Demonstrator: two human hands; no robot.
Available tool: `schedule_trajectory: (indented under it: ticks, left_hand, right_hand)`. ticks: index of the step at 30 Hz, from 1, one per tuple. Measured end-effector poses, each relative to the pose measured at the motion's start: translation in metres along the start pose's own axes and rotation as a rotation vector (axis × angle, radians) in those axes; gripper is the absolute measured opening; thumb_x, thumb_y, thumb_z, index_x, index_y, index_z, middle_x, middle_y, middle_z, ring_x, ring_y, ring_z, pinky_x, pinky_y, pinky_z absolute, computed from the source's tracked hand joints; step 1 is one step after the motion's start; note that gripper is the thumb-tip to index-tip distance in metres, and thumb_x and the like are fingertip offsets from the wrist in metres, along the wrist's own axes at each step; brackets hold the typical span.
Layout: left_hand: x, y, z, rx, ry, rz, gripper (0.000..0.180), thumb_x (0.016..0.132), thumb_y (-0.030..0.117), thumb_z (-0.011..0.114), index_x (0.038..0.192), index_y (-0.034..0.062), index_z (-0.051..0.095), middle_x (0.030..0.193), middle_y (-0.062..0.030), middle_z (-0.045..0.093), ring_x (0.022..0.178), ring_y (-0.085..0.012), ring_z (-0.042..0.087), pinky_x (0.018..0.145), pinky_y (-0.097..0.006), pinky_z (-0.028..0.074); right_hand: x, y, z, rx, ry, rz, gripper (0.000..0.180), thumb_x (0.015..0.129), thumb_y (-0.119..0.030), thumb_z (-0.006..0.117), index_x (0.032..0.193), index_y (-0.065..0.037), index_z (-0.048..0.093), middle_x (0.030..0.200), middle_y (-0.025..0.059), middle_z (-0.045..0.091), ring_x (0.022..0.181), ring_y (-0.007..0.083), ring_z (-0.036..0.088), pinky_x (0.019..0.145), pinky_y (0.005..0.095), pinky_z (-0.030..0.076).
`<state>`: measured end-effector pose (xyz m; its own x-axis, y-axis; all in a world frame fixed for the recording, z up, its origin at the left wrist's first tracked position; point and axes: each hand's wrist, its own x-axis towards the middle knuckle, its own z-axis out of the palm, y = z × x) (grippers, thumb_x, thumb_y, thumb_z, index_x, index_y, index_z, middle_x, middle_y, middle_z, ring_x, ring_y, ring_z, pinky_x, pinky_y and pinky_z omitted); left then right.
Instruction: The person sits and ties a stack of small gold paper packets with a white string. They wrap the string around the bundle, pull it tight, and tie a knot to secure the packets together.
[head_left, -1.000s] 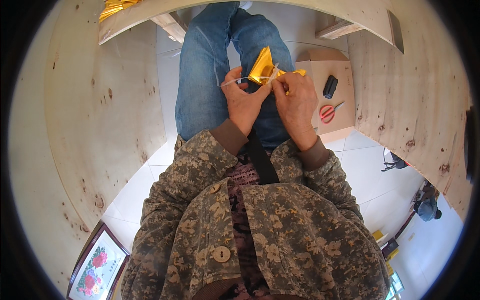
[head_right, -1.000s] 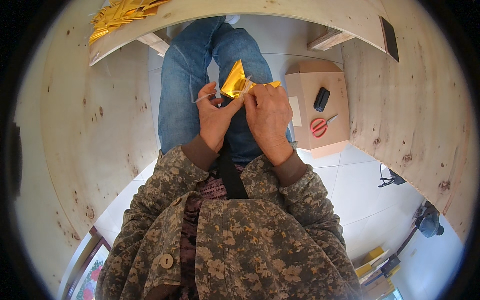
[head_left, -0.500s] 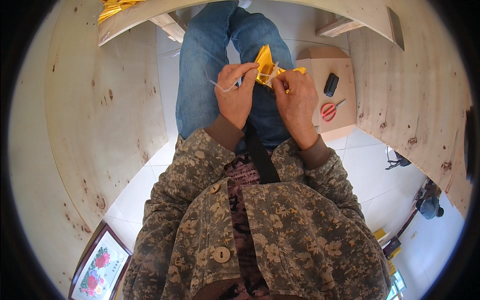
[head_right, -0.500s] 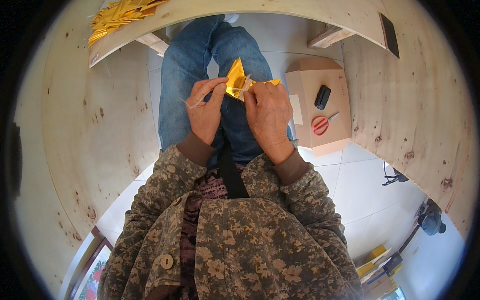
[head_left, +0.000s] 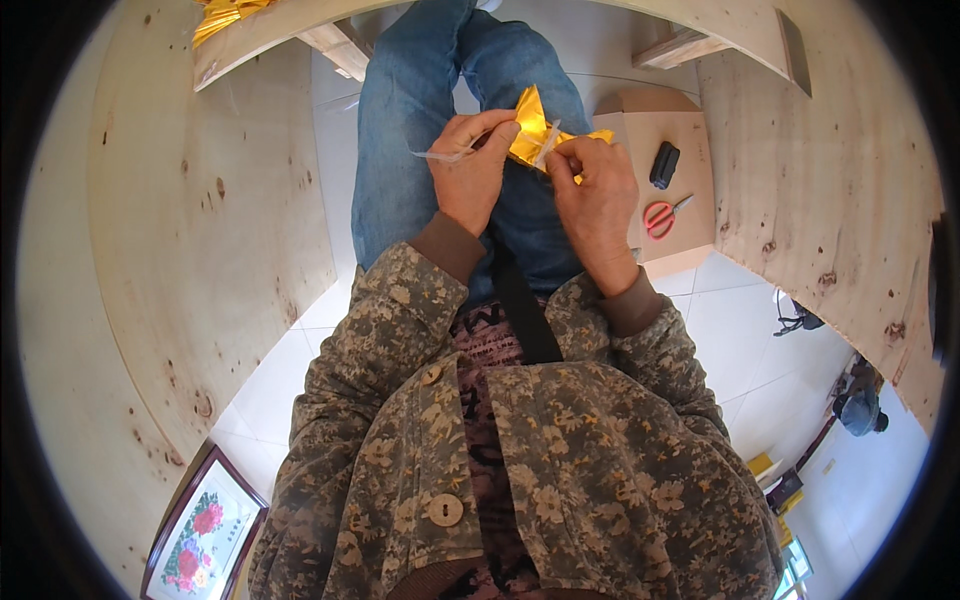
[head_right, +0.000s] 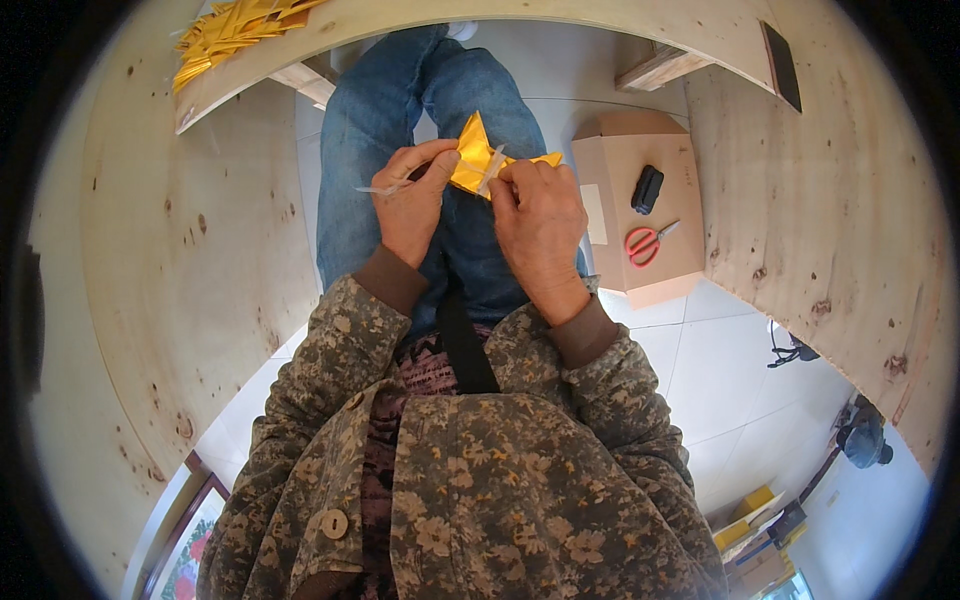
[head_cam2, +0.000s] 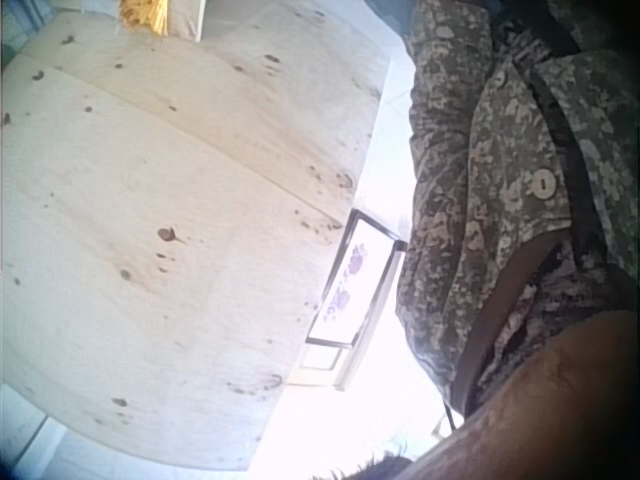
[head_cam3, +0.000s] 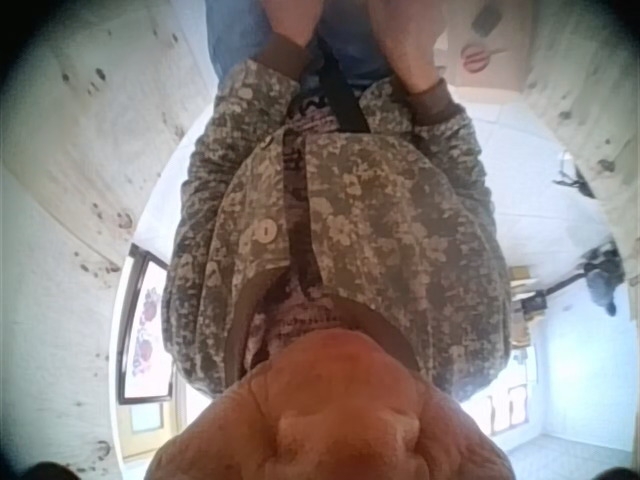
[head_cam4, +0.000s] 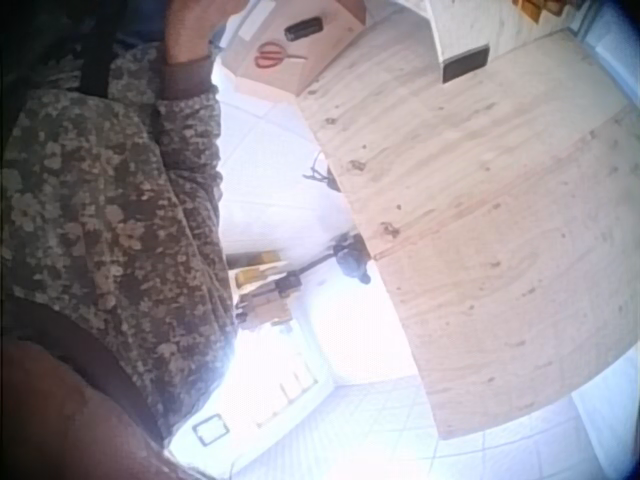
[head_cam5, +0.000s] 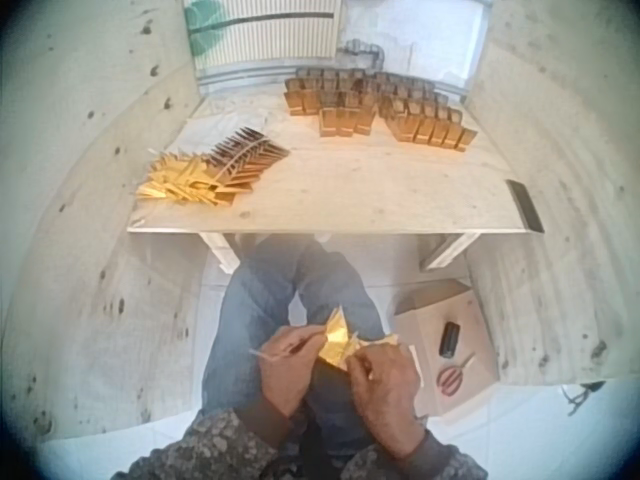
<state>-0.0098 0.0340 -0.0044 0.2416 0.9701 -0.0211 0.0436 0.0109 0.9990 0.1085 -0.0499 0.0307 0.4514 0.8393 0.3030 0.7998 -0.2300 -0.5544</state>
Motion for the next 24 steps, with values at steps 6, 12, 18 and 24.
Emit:
schedule_trajectory:
  ticks: [6,12,18,24]
  left_hand:
    - [0.002,-0.004,0.002,-0.099,-0.001,-0.11,0.014,0.085,0.006,0.074,0.097,-0.0026,0.073,0.088,-0.0062,0.068,0.078,-0.0109,0.064,0.071,-0.024,0.052]
    - [0.0,-0.006,0.001,-0.085,-0.011,-0.109,0.013,0.085,0.005,0.074,0.096,-0.0022,0.072,0.088,-0.0059,0.068,0.078,-0.0103,0.063,0.071,-0.024,0.052]
    - [0.0,-0.007,0.002,-0.085,-0.002,-0.107,0.012,0.085,0.005,0.074,0.095,-0.0021,0.072,0.087,-0.0056,0.068,0.077,-0.0101,0.063,0.07,-0.024,0.051]
    - [-0.001,-0.006,0.002,-0.08,-0.004,-0.088,0.012,0.085,0.006,0.073,0.095,-0.0018,0.072,0.086,-0.0054,0.069,0.076,-0.0096,0.062,0.07,-0.024,0.051]
  right_hand:
    - [-0.003,0.002,-0.003,0.112,0.037,0.035,0.01,0.078,-0.006,0.076,0.084,-0.007,0.068,0.078,0.0073,0.065,0.072,0.027,0.058,0.063,0.0381,0.048]
    - [-0.007,0.001,-0.005,0.258,0.054,0.154,0.009,0.079,-0.003,0.075,0.085,-0.004,0.069,0.077,0.0077,0.066,0.066,0.0216,0.061,0.059,0.0319,0.049]
    - [-0.011,0.004,-0.003,0.325,0.049,0.193,0.012,0.078,-0.001,0.076,0.086,-0.002,0.067,0.077,0.0095,0.065,0.064,0.0194,0.063,0.057,0.0292,0.049]
    - [-0.017,0.009,-0.005,0.346,0.035,0.177,0.018,0.076,0.0,0.078,0.089,-0.003,0.065,0.078,0.0082,0.062,0.061,0.0174,0.058,0.056,0.0285,0.046]
